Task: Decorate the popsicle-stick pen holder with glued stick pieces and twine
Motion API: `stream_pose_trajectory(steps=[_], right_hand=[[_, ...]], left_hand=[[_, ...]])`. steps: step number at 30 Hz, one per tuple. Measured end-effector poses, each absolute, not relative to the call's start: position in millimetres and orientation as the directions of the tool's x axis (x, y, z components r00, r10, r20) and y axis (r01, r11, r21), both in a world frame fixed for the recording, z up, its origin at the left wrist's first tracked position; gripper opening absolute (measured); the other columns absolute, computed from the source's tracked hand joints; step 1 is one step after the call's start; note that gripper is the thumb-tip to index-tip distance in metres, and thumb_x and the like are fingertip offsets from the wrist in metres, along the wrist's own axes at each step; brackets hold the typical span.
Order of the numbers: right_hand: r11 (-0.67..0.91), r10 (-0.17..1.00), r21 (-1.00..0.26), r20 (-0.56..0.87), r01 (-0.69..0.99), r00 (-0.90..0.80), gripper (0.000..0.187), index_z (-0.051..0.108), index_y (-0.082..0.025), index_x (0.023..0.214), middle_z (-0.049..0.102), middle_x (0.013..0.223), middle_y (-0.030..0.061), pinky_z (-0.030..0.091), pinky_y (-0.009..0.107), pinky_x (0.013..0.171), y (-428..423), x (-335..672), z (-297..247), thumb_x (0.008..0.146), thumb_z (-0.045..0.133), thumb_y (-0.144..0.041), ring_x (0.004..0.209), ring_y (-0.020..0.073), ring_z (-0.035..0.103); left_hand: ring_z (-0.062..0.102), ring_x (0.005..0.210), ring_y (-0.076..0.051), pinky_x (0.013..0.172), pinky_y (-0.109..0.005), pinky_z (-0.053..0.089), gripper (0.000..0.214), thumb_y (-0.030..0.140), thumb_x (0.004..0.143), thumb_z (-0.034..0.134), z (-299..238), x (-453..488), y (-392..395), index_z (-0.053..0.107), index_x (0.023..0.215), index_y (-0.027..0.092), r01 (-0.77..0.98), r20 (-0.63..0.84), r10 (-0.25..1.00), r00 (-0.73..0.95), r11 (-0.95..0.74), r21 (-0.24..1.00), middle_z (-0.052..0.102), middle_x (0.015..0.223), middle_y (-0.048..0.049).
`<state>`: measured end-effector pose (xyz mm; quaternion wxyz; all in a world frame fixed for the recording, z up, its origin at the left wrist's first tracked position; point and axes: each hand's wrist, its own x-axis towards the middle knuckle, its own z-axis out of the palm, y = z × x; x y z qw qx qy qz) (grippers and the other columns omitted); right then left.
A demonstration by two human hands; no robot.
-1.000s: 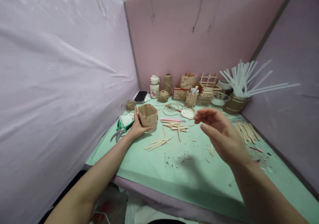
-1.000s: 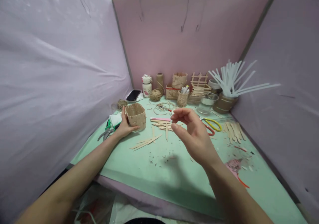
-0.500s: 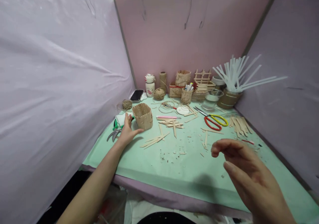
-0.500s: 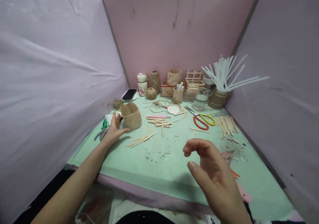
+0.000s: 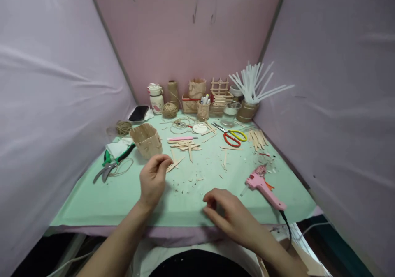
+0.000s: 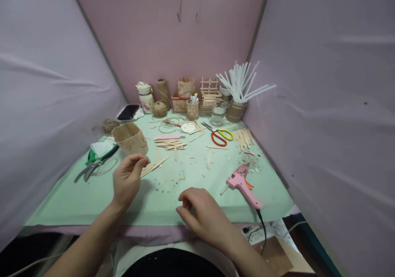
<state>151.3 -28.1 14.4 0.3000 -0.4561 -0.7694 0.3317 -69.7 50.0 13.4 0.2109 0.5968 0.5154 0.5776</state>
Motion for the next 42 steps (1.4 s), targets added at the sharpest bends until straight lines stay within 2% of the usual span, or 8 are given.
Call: stream_pose_trajectory(steps=[4,8,11,14,18,22,38,42], right_hand=[[0.481,0.856,-0.694,0.240,0.536,-0.458,0.002,0.055,-0.020,0.087,0.063,0.081,0.0025,0.043,0.032,0.074,-29.6,145.1,2.2,0.089,0.054,-0.019,0.079,0.0176,0.056],[0.525,0.832,-0.679,0.285,0.513,-0.475,0.006,0.055,-0.019,0.088,0.063,0.084,0.0037,0.042,0.033,0.076,-31.3,148.3,-6.2,0.092,0.051,-0.019,0.081,0.0178,0.055],[0.521,0.837,-0.679,0.289,0.517,-0.464,0.007,0.055,-0.019,0.088,0.063,0.083,0.0039,0.042,0.034,0.077,-32.9,153.6,-7.1,0.093,0.049,-0.020,0.080,0.0177,0.054],[0.526,0.835,-0.678,0.297,0.514,-0.463,0.008,0.055,-0.019,0.089,0.064,0.083,0.0041,0.042,0.034,0.078,-34.8,158.3,-5.8,0.093,0.048,-0.020,0.080,0.0176,0.055],[0.524,0.836,-0.679,0.297,0.513,-0.462,0.008,0.056,-0.019,0.090,0.064,0.083,0.0040,0.042,0.034,0.079,-37.7,162.9,-4.3,0.093,0.049,-0.021,0.080,0.0176,0.055],[0.515,0.838,-0.685,0.278,0.515,-0.470,0.007,0.056,-0.019,0.090,0.064,0.083,0.0039,0.042,0.034,0.078,-39.6,166.4,-3.5,0.093,0.050,-0.021,0.080,0.0174,0.055],[0.518,0.832,-0.686,0.265,0.511,-0.488,0.010,0.056,-0.020,0.089,0.064,0.083,0.0042,0.042,0.034,0.077,-39.9,170.4,-4.6,0.094,0.048,-0.023,0.079,0.0178,0.056],[0.512,0.836,-0.683,0.257,0.521,-0.484,0.011,0.056,-0.020,0.089,0.065,0.084,0.0045,0.042,0.033,0.077,-39.7,171.8,-0.8,0.094,0.048,-0.023,0.080,0.0180,0.056]], left_hand=[[0.048,0.063,-0.012,0.063,-0.024,0.041,0.021,0.032,0.091,0.044,22.2,-36.9,67.8,0.050,0.073,0.021,0.376,0.424,0.905,-0.028,-0.384,0.843,0.052,0.067,0.0026],[0.046,0.060,-0.013,0.061,-0.026,0.039,0.036,0.038,0.091,0.042,16.3,-16.0,92.2,0.045,0.060,0.020,0.535,0.330,0.937,0.119,-0.340,0.774,0.046,0.058,0.0022],[0.054,0.069,-0.014,0.068,-0.028,0.044,0.009,0.028,0.081,0.056,3.4,-3.5,111.9,0.061,0.081,0.020,0.591,0.267,0.923,0.277,-0.383,0.710,0.061,0.080,-0.0012],[0.059,0.076,-0.017,0.072,-0.030,0.046,0.024,0.020,0.077,0.057,-7.2,7.5,127.4,0.064,0.099,0.020,0.636,0.234,0.905,0.356,-0.418,0.648,0.066,0.091,-0.0045],[0.061,0.080,-0.022,0.075,-0.034,0.046,0.019,0.023,0.082,0.051,-11.0,17.5,137.9,0.069,0.078,0.019,0.729,0.176,0.897,0.405,-0.433,0.531,0.070,0.083,-0.0072],[0.062,0.087,-0.024,0.079,-0.034,0.046,0.021,0.017,0.079,0.051,-12.8,21.6,141.1,0.071,0.087,0.018,0.750,0.192,0.885,0.425,-0.463,0.473,0.071,0.092,-0.0087],[0.058,0.083,-0.022,0.078,-0.034,0.045,0.013,0.016,0.078,0.055,-23.7,23.2,144.1,0.068,0.077,0.019,0.730,0.107,0.856,0.505,-0.490,0.477,0.064,0.081,-0.0065],[0.059,0.088,-0.022,0.082,-0.035,0.045,0.017,0.019,0.082,0.053,-18.8,23.4,138.2,0.070,0.085,0.018,0.716,0.139,0.849,0.510,-0.509,0.478,0.065,0.088,-0.0080]])
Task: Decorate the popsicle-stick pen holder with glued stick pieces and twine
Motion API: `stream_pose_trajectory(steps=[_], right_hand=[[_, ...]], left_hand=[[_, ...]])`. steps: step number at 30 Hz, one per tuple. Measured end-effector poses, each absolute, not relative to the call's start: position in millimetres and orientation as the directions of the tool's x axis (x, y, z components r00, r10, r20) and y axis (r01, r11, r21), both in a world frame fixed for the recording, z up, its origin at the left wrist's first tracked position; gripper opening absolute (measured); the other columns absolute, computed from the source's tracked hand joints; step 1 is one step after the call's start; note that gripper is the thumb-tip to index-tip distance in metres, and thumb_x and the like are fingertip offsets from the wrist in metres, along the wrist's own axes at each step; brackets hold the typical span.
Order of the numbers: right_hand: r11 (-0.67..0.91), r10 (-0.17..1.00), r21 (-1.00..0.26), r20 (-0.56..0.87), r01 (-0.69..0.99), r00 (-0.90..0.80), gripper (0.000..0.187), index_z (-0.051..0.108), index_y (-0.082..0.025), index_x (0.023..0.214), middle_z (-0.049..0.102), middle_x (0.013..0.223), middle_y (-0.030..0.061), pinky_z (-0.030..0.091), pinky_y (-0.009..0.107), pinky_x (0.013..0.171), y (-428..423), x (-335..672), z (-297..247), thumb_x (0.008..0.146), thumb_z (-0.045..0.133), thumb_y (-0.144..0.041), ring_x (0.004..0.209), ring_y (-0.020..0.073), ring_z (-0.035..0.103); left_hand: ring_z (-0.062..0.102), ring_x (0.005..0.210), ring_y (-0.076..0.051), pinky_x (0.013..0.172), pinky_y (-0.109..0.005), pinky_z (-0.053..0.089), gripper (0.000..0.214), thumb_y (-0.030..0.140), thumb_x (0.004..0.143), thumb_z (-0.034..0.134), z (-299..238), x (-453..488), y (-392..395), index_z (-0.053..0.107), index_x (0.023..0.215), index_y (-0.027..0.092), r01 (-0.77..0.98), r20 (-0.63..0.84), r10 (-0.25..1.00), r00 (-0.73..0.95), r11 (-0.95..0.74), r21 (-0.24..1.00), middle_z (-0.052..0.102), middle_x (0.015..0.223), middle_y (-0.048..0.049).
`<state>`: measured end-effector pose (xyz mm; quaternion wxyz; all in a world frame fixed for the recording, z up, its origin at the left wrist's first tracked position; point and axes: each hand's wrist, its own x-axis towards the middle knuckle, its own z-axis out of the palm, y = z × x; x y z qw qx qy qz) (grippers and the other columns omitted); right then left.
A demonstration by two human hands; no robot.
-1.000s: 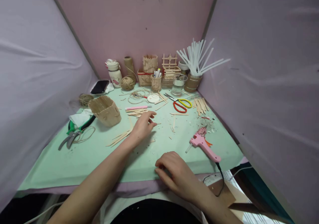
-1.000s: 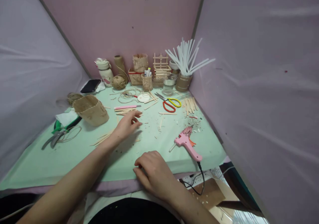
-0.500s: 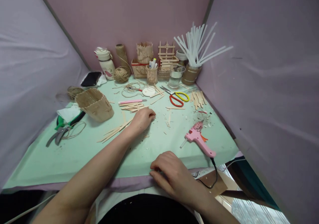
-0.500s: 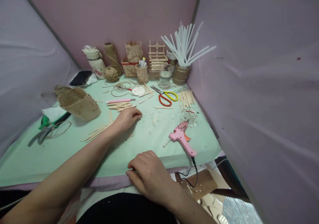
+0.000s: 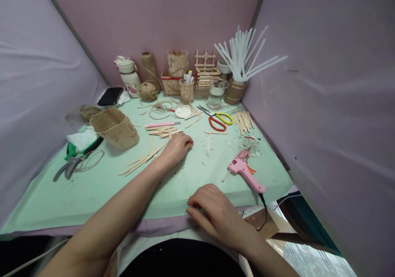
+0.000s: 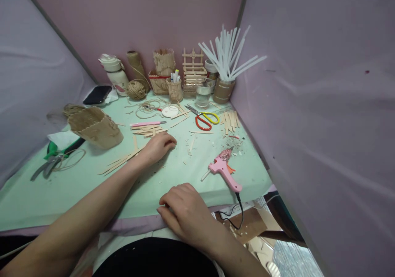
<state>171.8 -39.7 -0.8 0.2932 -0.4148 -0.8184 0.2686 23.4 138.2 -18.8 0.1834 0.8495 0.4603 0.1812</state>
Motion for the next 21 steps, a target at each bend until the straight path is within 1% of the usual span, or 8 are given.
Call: stream_pose_trajectory(steps=[3,5,9,11,14,17,21], right_hand=[[0.509,0.834,-0.690,0.248,0.515,-0.492,0.010,0.056,-0.019,0.088,0.064,0.084,0.0040,0.041,0.033,0.078,-40.0,170.1,-0.7,0.094,0.048,-0.022,0.079,0.0172,0.056],[0.510,0.831,-0.693,0.242,0.510,-0.502,0.010,0.056,-0.019,0.088,0.064,0.083,0.0035,0.041,0.033,0.078,-40.0,168.8,-1.7,0.094,0.049,-0.022,0.079,0.0168,0.056],[0.505,0.830,-0.695,0.229,0.512,-0.509,0.010,0.056,-0.019,0.088,0.063,0.084,0.0033,0.041,0.032,0.078,-39.8,167.9,-4.2,0.094,0.049,-0.024,0.079,0.0166,0.055],[0.502,0.831,-0.698,0.227,0.510,-0.507,0.011,0.056,-0.018,0.088,0.063,0.084,0.0032,0.041,0.032,0.078,-39.8,168.6,-5.2,0.095,0.049,-0.024,0.079,0.0164,0.055],[0.498,0.832,-0.702,0.223,0.508,-0.508,0.010,0.056,-0.018,0.089,0.063,0.084,0.0032,0.040,0.032,0.079,-39.7,170.2,-6.8,0.094,0.050,-0.024,0.080,0.0164,0.054],[0.496,0.831,-0.705,0.217,0.506,-0.513,0.010,0.056,-0.018,0.089,0.063,0.085,0.0030,0.040,0.032,0.079,-39.5,171.1,-7.4,0.094,0.050,-0.024,0.080,0.0165,0.054],[0.486,0.838,-0.707,0.213,0.513,-0.502,0.009,0.055,-0.018,0.088,0.063,0.085,0.0031,0.040,0.032,0.078,-38.5,170.6,-5.6,0.094,0.050,-0.023,0.080,0.0167,0.054]], left_hand=[[0.058,0.092,-0.022,0.084,-0.035,0.045,0.020,0.018,0.084,0.051,-13.9,28.0,133.0,0.070,0.091,0.018,0.694,0.185,0.837,0.515,-0.533,0.484,0.065,0.094,-0.0082],[0.059,0.093,-0.021,0.085,-0.034,0.045,0.021,0.016,0.084,0.051,-11.4,34.5,130.5,0.070,0.092,0.019,0.650,0.185,0.803,0.566,-0.573,0.500,0.065,0.095,-0.0075],[0.058,0.093,-0.022,0.084,-0.033,0.045,0.019,0.019,0.083,0.054,-10.7,51.1,128.3,0.070,0.093,0.018,0.623,0.120,0.752,0.648,-0.614,0.485,0.065,0.095,-0.0083],[0.058,0.095,-0.023,0.085,-0.034,0.044,0.018,0.020,0.083,0.054,-12.6,57.7,128.2,0.069,0.092,0.018,0.636,0.081,0.749,0.658,-0.610,0.473,0.063,0.094,-0.0089],[0.056,0.095,-0.024,0.084,-0.034,0.044,0.014,0.019,0.081,0.055,-15.7,62.2,128.1,0.068,0.087,0.018,0.646,0.043,0.756,0.653,-0.586,0.489,0.061,0.093,-0.0087],[0.055,0.092,-0.023,0.081,-0.033,0.044,0.010,0.017,0.079,0.055,-17.1,61.9,127.6,0.064,0.081,0.018,0.644,0.044,0.768,0.638,-0.565,0.516,0.060,0.090,-0.0076],[0.055,0.081,-0.020,0.073,-0.031,0.042,0.009,0.014,0.078,0.053,-17.7,59.5,127.0,0.061,0.078,0.019,0.622,0.053,0.763,0.644,-0.562,0.546,0.061,0.082,-0.0045]])
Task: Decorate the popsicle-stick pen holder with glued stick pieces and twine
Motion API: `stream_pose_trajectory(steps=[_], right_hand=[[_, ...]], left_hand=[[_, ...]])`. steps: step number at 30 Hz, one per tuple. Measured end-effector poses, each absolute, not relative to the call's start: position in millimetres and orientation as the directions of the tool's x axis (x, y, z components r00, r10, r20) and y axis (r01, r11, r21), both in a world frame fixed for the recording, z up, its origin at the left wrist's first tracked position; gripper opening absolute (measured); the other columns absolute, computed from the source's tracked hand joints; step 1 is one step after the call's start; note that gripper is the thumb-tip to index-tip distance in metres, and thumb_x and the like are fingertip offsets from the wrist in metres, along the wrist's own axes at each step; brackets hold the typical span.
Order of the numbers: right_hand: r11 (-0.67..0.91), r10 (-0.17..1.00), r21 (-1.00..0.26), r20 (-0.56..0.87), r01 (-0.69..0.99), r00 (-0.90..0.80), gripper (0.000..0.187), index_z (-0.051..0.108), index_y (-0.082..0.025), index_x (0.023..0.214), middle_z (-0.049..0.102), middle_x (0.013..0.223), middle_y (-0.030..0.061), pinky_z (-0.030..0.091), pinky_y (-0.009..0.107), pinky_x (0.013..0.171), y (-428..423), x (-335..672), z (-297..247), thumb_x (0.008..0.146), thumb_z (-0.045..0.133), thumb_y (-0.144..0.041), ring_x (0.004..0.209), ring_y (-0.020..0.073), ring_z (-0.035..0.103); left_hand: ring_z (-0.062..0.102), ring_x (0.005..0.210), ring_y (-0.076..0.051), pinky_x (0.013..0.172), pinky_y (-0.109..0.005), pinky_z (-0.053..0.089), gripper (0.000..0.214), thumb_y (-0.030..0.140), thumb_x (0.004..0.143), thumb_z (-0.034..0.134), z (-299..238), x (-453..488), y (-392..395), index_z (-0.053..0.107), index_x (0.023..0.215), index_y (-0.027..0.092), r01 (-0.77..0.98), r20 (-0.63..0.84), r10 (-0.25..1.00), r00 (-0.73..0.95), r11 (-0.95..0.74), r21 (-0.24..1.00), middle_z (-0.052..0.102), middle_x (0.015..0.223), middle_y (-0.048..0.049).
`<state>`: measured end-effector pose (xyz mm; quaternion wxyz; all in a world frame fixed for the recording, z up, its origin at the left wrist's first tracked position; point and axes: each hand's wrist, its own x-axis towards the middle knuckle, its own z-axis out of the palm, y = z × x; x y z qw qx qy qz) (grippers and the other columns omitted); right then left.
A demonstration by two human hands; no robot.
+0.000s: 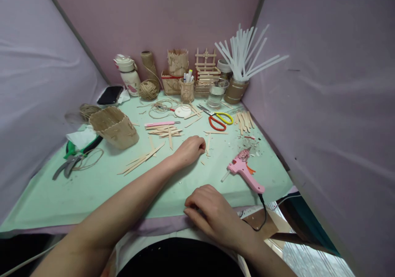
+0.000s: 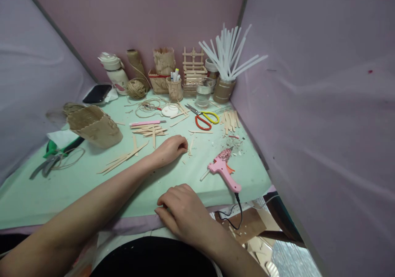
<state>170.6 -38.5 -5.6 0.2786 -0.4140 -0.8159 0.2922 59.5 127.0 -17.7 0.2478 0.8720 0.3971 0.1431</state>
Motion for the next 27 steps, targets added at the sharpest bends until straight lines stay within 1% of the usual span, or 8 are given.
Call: stream_pose_trajectory(steps=[6,9,11,14,16,18,21,27], right_hand=[[0.488,0.839,-0.711,0.223,0.507,-0.496,0.008,0.055,-0.019,0.088,0.063,0.084,0.0029,0.040,0.032,0.079,-36.2,172.1,-3.7,0.094,0.051,-0.022,0.080,0.0165,0.054],[0.475,0.854,-0.720,0.237,0.506,-0.464,0.008,0.056,-0.019,0.088,0.063,0.083,0.0024,0.040,0.031,0.078,-33.9,177.1,-2.0,0.094,0.050,-0.021,0.080,0.0164,0.054],[0.429,0.888,-0.749,0.247,0.505,-0.388,0.010,0.056,-0.019,0.086,0.062,0.082,0.0018,0.041,0.030,0.077,-30.5,182.6,-0.4,0.093,0.050,-0.021,0.080,0.0161,0.055],[0.316,0.949,-0.827,0.269,0.464,-0.166,0.011,0.057,-0.020,0.084,0.063,0.081,0.0011,0.043,0.028,0.074,-21.8,191.8,1.2,0.093,0.050,-0.021,0.078,0.0152,0.057],[0.261,0.959,-0.864,0.284,0.430,-0.011,0.010,0.058,-0.021,0.085,0.063,0.081,0.0005,0.044,0.027,0.072,-14.2,195.8,0.9,0.092,0.052,-0.021,0.077,0.0148,0.058],[0.252,0.947,-0.870,0.312,0.423,0.077,0.006,0.059,-0.021,0.087,0.063,0.081,0.0000,0.045,0.026,0.072,-6.2,196.3,-0.6,0.091,0.054,-0.021,0.078,0.0147,0.059],[0.323,0.914,-0.821,0.399,0.471,0.068,0.005,0.059,-0.021,0.090,0.061,0.083,0.0003,0.046,0.027,0.073,3.8,191.1,-4.6,0.089,0.056,-0.018,0.078,0.0147,0.058],[0.492,0.834,-0.637,0.539,0.593,-0.113,0.019,0.061,-0.022,0.105,0.057,0.099,0.0070,0.048,0.031,0.077,13.8,181.1,-12.3,0.092,0.050,-0.013,0.088,0.0173,0.058]], left_hand=[[0.056,0.079,-0.020,0.069,-0.031,0.040,0.010,0.019,0.080,0.054,-20.0,56.7,127.0,0.061,0.087,0.020,0.625,0.077,0.777,0.624,-0.557,0.547,0.065,0.086,-0.0045],[0.056,0.078,-0.019,0.071,-0.031,0.040,0.012,0.019,0.081,0.053,-17.0,55.9,125.6,0.061,0.090,0.020,0.602,0.104,0.817,0.568,-0.498,0.624,0.065,0.084,-0.0036],[0.056,0.074,-0.016,0.069,-0.029,0.041,0.011,0.019,0.079,0.056,-11.1,54.3,122.1,0.060,0.089,0.019,0.523,0.068,0.867,0.493,-0.358,0.774,0.063,0.078,-0.0015],[0.055,0.064,-0.011,0.064,-0.025,0.042,0.016,0.022,0.075,0.064,2.5,47.5,111.6,0.057,0.089,0.018,0.246,-0.162,0.882,0.443,0.054,0.968,0.059,0.070,0.0020],[0.056,0.065,-0.010,0.065,-0.024,0.044,0.025,0.023,0.071,0.070,11.4,39.8,102.3,0.055,0.090,0.017,0.083,-0.316,0.820,0.477,0.316,0.945,0.059,0.071,0.0023],[0.060,0.068,-0.010,0.068,-0.025,0.047,0.033,0.024,0.067,0.076,17.0,31.2,93.3,0.055,0.092,0.017,0.003,-0.394,0.762,0.514,0.457,0.889,0.061,0.074,0.0014],[0.061,0.069,-0.010,0.067,-0.025,0.047,0.040,0.025,0.064,0.081,18.0,20.6,83.9,0.055,0.093,0.017,-0.041,-0.424,0.726,0.541,0.526,0.849,0.062,0.074,0.0004],[0.059,0.063,-0.008,0.062,-0.022,0.045,0.035,0.024,0.066,0.081,13.0,9.6,78.2,0.056,0.090,0.016,-0.066,-0.443,0.686,0.577,0.580,0.812,0.063,0.071,-0.0001]])
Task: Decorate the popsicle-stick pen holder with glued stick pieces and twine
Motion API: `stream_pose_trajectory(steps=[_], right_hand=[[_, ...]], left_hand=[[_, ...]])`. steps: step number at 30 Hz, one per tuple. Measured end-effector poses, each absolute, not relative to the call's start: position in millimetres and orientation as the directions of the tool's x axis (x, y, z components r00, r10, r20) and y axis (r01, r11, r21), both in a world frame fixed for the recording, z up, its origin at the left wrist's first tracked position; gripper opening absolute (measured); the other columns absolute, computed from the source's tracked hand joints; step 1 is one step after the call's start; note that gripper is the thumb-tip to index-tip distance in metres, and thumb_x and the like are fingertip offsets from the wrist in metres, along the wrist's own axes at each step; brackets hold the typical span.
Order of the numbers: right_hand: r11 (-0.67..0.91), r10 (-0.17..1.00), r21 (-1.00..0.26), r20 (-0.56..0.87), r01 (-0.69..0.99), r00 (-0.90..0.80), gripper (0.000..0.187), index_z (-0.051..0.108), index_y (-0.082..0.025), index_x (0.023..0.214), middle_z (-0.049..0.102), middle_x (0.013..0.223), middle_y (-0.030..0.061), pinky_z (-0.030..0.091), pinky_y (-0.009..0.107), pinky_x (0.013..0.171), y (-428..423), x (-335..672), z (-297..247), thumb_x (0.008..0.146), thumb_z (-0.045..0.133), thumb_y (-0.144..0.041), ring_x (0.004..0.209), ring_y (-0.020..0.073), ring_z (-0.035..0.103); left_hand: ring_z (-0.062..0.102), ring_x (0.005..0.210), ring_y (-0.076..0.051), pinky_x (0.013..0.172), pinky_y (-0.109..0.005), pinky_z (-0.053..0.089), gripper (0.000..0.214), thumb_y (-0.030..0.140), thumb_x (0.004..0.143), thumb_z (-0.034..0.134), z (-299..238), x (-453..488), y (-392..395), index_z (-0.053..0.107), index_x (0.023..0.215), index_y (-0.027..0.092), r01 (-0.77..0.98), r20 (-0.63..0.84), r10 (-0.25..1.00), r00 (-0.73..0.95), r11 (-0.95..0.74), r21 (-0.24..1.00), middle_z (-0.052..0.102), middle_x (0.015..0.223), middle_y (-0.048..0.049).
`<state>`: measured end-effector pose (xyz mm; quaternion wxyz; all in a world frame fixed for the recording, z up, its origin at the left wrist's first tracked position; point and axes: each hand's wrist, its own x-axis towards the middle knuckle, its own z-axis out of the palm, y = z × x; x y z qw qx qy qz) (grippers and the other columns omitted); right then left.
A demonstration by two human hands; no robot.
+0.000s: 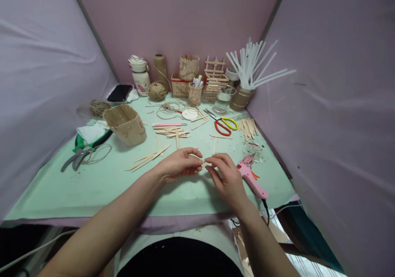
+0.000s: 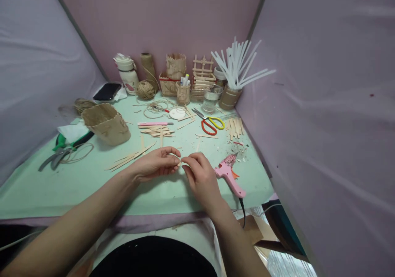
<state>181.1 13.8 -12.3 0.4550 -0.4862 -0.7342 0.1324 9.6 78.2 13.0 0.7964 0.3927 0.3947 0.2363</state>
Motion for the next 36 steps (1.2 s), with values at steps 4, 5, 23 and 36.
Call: stream_pose_trajectory(steps=[4,5,23,36], right_hand=[[0.521,0.815,-0.579,0.556,0.627,-0.164,0.015,0.063,-0.022,0.096,0.059,0.093,0.0064,0.048,0.033,0.077,17.1,178.4,-11.3,0.093,0.050,-0.016,0.088,0.0185,0.057],[0.523,0.816,-0.582,0.554,0.623,-0.168,0.014,0.063,-0.022,0.094,0.059,0.092,0.0062,0.048,0.033,0.077,18.0,177.6,-9.9,0.093,0.050,-0.017,0.088,0.0186,0.057],[0.257,0.966,-0.718,0.169,0.648,-0.196,0.014,0.063,-0.019,0.072,0.066,0.074,0.0003,0.040,0.026,0.065,57.7,163.9,39.0,0.084,0.059,-0.026,0.066,0.0137,0.057],[0.182,0.983,-0.420,0.072,0.889,-0.167,0.013,0.065,-0.019,0.082,0.064,0.085,0.0053,0.037,0.028,0.068,41.4,196.7,-2.1,0.084,0.053,-0.014,0.079,0.0183,0.057]], left_hand=[[0.057,0.062,-0.008,0.062,-0.021,0.044,0.033,0.023,0.064,0.081,13.0,5.2,75.8,0.058,0.087,0.016,-0.077,-0.448,0.656,0.607,0.610,0.788,0.063,0.069,-0.0001],[0.057,0.062,-0.008,0.063,-0.022,0.044,0.033,0.024,0.063,0.081,13.2,4.0,75.8,0.058,0.086,0.016,-0.079,-0.445,0.655,0.611,0.609,0.789,0.063,0.069,-0.0001],[0.058,0.072,-0.014,0.066,-0.025,0.045,0.015,0.031,0.077,0.063,32.2,-8.5,84.2,0.065,0.079,0.016,0.265,0.093,0.909,0.407,-0.215,0.940,0.065,0.076,-0.0018],[0.060,0.066,-0.010,0.067,-0.026,0.048,0.026,0.029,0.067,0.075,-0.9,-9.1,97.5,0.065,0.087,0.015,-0.058,-0.232,0.927,0.296,0.260,0.964,0.065,0.072,-0.0016]])
